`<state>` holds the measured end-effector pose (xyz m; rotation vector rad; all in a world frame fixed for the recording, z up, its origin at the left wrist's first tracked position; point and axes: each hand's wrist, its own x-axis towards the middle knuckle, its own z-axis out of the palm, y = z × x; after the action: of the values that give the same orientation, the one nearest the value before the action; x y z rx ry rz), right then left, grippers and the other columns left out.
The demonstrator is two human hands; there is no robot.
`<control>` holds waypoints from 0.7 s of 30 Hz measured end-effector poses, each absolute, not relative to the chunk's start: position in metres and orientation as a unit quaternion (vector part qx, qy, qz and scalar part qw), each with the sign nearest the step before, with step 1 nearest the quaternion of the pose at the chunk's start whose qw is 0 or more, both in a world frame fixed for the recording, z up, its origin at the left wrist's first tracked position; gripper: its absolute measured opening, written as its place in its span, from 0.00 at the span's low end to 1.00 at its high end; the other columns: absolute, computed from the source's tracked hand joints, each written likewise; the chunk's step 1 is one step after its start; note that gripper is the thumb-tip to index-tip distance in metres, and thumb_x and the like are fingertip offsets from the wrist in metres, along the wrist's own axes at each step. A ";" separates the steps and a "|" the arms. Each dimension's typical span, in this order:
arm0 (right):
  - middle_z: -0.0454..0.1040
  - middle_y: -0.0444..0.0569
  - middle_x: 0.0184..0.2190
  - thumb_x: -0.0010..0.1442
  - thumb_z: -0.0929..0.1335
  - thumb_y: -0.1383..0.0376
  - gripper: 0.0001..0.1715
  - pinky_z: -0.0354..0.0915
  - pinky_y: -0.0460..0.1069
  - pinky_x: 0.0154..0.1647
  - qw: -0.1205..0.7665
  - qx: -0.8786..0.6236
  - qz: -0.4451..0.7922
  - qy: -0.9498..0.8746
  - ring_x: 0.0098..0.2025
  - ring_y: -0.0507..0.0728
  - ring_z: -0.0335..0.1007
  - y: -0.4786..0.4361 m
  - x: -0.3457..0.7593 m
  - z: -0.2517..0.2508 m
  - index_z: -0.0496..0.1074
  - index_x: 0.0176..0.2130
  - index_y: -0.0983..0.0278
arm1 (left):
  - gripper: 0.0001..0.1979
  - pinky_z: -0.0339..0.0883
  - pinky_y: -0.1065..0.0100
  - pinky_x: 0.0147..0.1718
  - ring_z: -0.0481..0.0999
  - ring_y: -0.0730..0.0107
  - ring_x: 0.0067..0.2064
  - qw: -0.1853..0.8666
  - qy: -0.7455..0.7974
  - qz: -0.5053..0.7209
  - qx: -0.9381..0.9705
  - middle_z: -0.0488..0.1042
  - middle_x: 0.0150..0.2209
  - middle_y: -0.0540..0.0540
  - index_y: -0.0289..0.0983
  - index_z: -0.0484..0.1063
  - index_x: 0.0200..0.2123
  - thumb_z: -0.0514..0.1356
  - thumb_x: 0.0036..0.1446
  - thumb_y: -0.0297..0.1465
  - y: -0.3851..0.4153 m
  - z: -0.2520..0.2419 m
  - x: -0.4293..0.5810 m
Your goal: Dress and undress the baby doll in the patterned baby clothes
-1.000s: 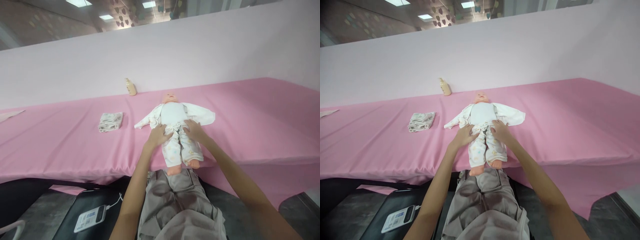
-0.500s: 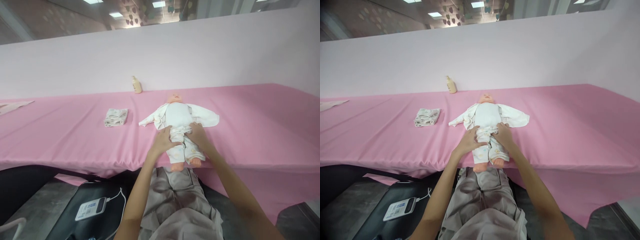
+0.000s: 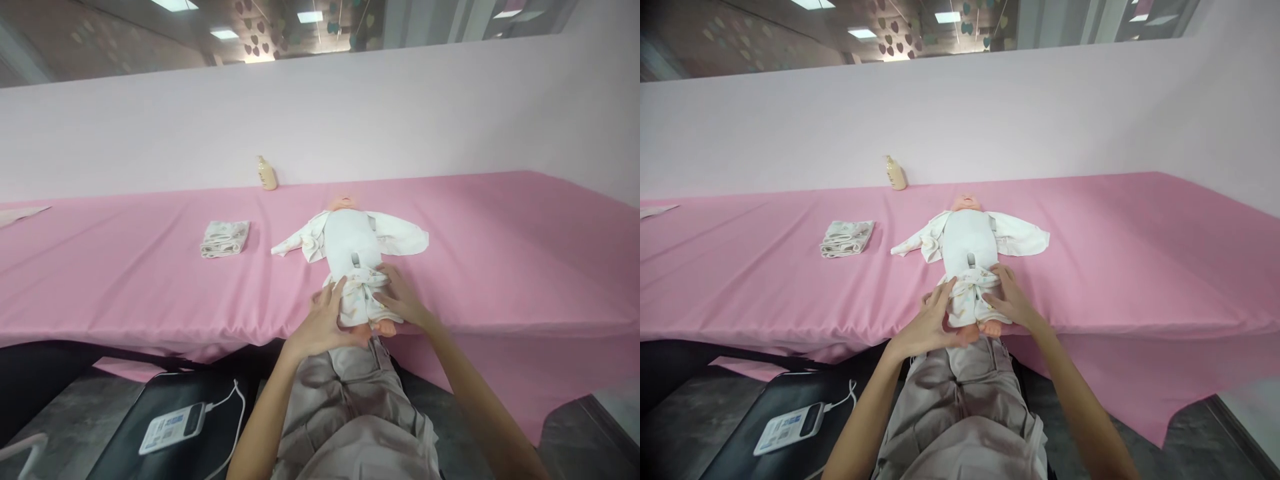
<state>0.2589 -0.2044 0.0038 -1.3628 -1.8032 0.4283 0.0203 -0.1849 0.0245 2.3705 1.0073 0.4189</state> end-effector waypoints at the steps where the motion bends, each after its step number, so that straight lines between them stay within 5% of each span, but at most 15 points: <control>1: 0.59 0.54 0.56 0.58 0.65 0.53 0.30 0.57 0.58 0.57 0.408 -0.530 0.221 -0.710 0.59 0.60 0.55 -0.213 0.260 0.005 0.56 0.56 0.59 | 0.64 0.48 0.44 0.58 0.44 0.41 0.66 0.277 0.357 0.137 0.882 0.44 0.65 0.32 0.43 0.30 0.67 0.65 0.35 0.56 -0.190 0.021 0.017; 4: 0.46 0.53 0.65 0.49 0.71 0.49 0.53 0.52 0.60 0.62 0.357 -0.522 0.317 -0.707 0.66 0.63 0.44 -0.231 0.265 0.009 0.43 0.64 0.55 | 0.67 0.37 0.40 0.60 0.35 0.42 0.67 0.269 0.347 0.142 0.887 0.37 0.67 0.32 0.41 0.26 0.66 0.66 0.33 0.55 -0.200 0.011 0.018; 8: 0.32 0.56 0.68 0.37 0.76 0.48 0.74 0.46 0.64 0.64 0.287 -0.541 0.340 -0.713 0.69 0.68 0.31 -0.241 0.269 0.011 0.31 0.66 0.55 | 0.58 0.38 0.44 0.61 0.43 0.46 0.66 0.220 0.386 0.208 0.871 0.45 0.65 0.33 0.40 0.33 0.66 0.66 0.40 0.46 -0.203 0.006 0.029; 14: 0.34 0.57 0.68 0.38 0.75 0.46 0.73 0.43 0.64 0.65 0.271 -0.556 0.307 -0.724 0.69 0.67 0.29 -0.243 0.267 0.014 0.31 0.66 0.57 | 0.54 0.51 0.50 0.55 0.58 0.48 0.58 0.204 0.405 0.206 0.867 0.58 0.57 0.35 0.36 0.42 0.64 0.67 0.38 0.45 -0.203 0.016 0.032; 21: 0.46 0.62 0.64 0.35 0.76 0.47 0.74 0.54 0.66 0.59 0.245 -0.571 0.286 -0.729 0.65 0.71 0.42 -0.240 0.269 0.031 0.36 0.67 0.61 | 0.34 0.57 0.55 0.45 0.69 0.52 0.45 0.167 0.414 0.209 0.870 0.71 0.42 0.41 0.36 0.61 0.46 0.67 0.38 0.44 -0.204 0.017 0.041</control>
<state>0.2691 -0.2402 0.0308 -1.5588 -1.9910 0.7817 0.0406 -0.2036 0.0173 2.4766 1.1793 0.5936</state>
